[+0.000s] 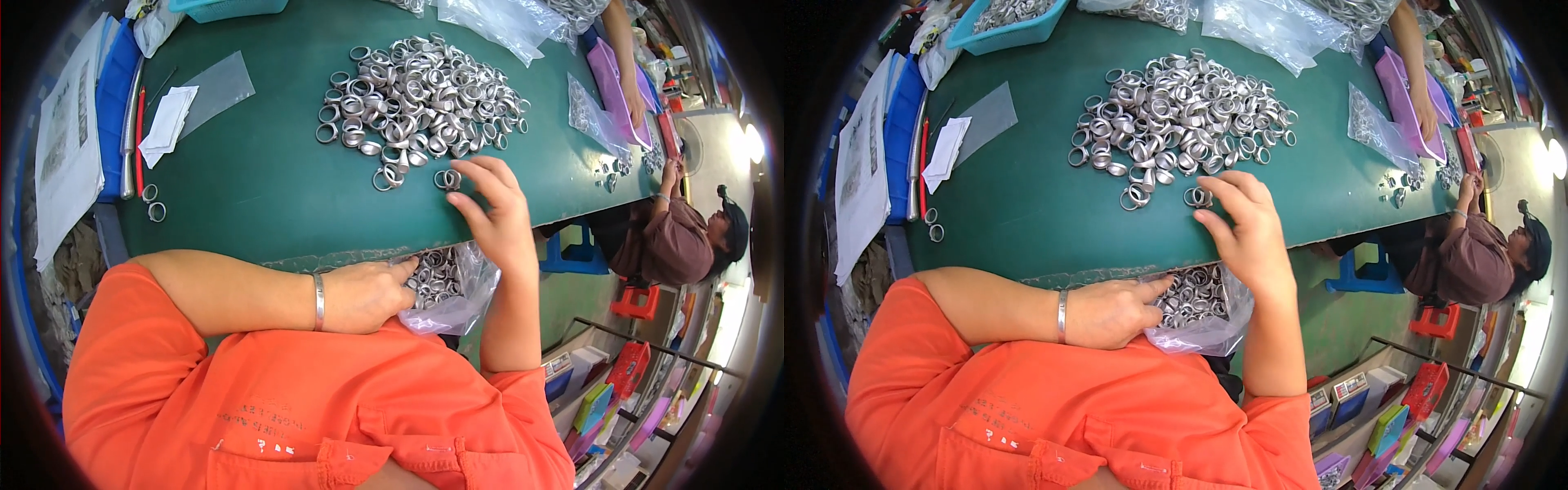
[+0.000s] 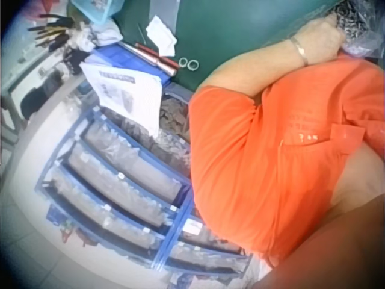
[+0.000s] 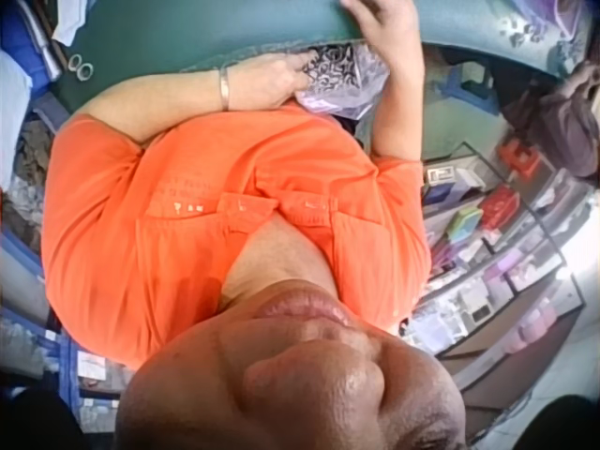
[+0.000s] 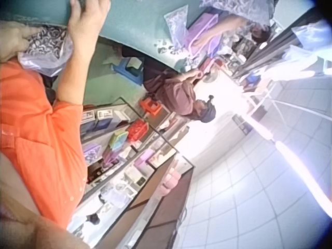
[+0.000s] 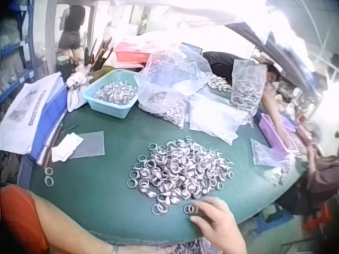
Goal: The person is sorting metal rings by picking them up from a pile on the table and placing them into a plastic bag.
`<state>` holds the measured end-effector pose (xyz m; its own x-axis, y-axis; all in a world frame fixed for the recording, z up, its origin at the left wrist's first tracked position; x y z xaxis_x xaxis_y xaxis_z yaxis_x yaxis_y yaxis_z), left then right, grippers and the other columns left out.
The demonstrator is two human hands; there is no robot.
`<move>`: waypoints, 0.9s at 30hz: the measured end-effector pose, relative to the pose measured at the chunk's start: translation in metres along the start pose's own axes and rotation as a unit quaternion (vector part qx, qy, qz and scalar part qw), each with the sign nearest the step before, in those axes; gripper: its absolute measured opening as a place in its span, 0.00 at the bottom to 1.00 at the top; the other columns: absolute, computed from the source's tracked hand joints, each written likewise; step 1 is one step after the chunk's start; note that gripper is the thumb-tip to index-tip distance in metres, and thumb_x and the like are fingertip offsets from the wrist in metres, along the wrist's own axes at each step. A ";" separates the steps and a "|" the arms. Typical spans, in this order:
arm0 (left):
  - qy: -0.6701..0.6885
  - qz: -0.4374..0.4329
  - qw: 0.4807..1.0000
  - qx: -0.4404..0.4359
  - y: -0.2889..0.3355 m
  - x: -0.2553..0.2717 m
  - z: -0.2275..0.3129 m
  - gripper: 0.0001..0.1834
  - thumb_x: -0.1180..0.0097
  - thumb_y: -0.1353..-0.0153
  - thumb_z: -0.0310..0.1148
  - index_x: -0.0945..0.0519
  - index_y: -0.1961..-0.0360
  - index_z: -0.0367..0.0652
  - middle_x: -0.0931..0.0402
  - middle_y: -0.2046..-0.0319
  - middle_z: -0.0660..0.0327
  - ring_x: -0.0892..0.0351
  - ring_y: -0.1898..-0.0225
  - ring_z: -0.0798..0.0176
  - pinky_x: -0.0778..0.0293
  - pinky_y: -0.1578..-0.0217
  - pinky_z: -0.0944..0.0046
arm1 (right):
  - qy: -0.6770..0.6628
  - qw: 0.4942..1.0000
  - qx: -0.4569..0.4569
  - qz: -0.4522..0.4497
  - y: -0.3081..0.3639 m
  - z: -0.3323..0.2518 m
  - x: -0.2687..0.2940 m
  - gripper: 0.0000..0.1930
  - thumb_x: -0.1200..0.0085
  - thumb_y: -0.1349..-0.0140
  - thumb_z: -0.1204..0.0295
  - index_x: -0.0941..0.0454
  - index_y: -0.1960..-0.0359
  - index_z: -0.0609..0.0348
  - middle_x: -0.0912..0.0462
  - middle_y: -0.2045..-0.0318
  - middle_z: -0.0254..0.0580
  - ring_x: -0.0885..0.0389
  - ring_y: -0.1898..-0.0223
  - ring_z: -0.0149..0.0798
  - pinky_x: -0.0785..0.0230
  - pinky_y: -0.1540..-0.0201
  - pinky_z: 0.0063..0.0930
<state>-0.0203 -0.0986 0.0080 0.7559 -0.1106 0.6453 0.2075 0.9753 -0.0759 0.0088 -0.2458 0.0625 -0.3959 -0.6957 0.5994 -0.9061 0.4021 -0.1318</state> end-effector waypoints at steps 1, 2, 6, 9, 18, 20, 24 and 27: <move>0.006 0.004 1.000 -0.008 0.000 0.001 0.001 0.08 0.48 0.46 0.28 0.21 0.69 0.35 0.35 0.45 0.27 0.21 0.59 0.36 0.25 0.54 0.51 | 0.091 0.992 0.085 0.014 -0.002 -0.008 -0.005 0.13 0.37 0.50 0.79 0.20 0.61 0.60 0.22 0.66 0.39 0.26 0.66 0.40 0.33 0.62 0.32; 0.005 0.002 1.000 -0.010 -0.001 0.001 0.001 0.08 0.48 0.46 0.28 0.21 0.69 0.35 0.35 0.45 0.27 0.21 0.59 0.36 0.25 0.54 0.51 | 0.181 0.969 0.167 0.027 0.001 -0.019 -0.009 0.14 0.37 0.52 0.79 0.20 0.61 0.60 0.22 0.66 0.40 0.26 0.65 0.44 0.32 0.60 0.34; 0.011 -0.005 1.000 0.003 0.001 -0.001 0.000 0.08 0.48 0.47 0.28 0.21 0.69 0.34 0.35 0.45 0.28 0.21 0.60 0.37 0.25 0.54 0.51 | 0.075 0.982 0.110 -0.132 0.018 -0.015 -0.021 0.15 0.35 0.54 0.77 0.21 0.63 0.60 0.22 0.66 0.42 0.26 0.62 0.48 0.32 0.57 0.37; 0.006 -0.007 1.000 0.007 0.002 -0.001 0.000 0.08 0.47 0.47 0.28 0.21 0.69 0.34 0.35 0.45 0.28 0.21 0.60 0.37 0.25 0.54 0.51 | 0.012 0.980 0.100 -0.174 0.025 -0.018 -0.024 0.13 0.34 0.53 0.76 0.20 0.64 0.60 0.21 0.64 0.44 0.25 0.61 0.48 0.31 0.56 0.36; 0.014 0.002 1.000 0.001 0.001 0.000 -0.001 0.06 0.47 0.47 0.27 0.23 0.70 0.35 0.35 0.45 0.28 0.21 0.60 0.38 0.25 0.53 0.52 | 0.290 0.938 0.078 0.174 0.020 0.034 0.045 0.09 0.45 0.49 0.84 0.19 0.65 0.62 0.21 0.65 0.48 0.24 0.60 0.50 0.30 0.56 0.39; 0.014 -0.003 1.000 0.007 0.000 0.001 0.000 0.06 0.47 0.47 0.27 0.23 0.70 0.35 0.35 0.45 0.28 0.21 0.59 0.38 0.25 0.53 0.52 | 0.335 0.912 0.047 0.234 0.023 0.033 0.063 0.11 0.48 0.50 0.86 0.20 0.65 0.64 0.22 0.64 0.49 0.24 0.60 0.52 0.30 0.56 0.40; 0.011 -0.038 0.999 0.023 -0.002 -0.003 -0.001 0.08 0.48 0.47 0.27 0.22 0.69 0.33 0.36 0.44 0.28 0.22 0.57 0.38 0.26 0.51 0.52 | 0.175 0.947 0.262 0.066 0.002 -0.045 -0.018 0.15 0.44 0.52 0.84 0.20 0.60 0.62 0.20 0.59 0.50 0.22 0.57 0.50 0.28 0.53 0.40; 0.006 -0.017 1.000 0.006 0.000 -0.002 0.000 0.09 0.48 0.47 0.27 0.21 0.68 0.32 0.37 0.43 0.27 0.22 0.55 0.37 0.26 0.50 0.52 | 0.170 0.940 0.294 -0.019 -0.010 -0.076 -0.072 0.18 0.38 0.51 0.76 0.21 0.56 0.60 0.22 0.51 0.43 0.25 0.49 0.48 0.31 0.48 0.39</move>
<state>-0.0220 -0.0988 0.0066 0.7553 -0.1460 0.6389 0.2263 0.9730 -0.0452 0.0581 -0.1545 0.0809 -0.3812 -0.4319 0.8174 -0.8841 -0.0883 -0.4589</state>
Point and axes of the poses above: each hand's wrist, its own y-axis away from the middle knuckle, its own x-axis out of the back of the hand, z = x × y, the point moved 10 cm from there along -y, towards the middle knuckle
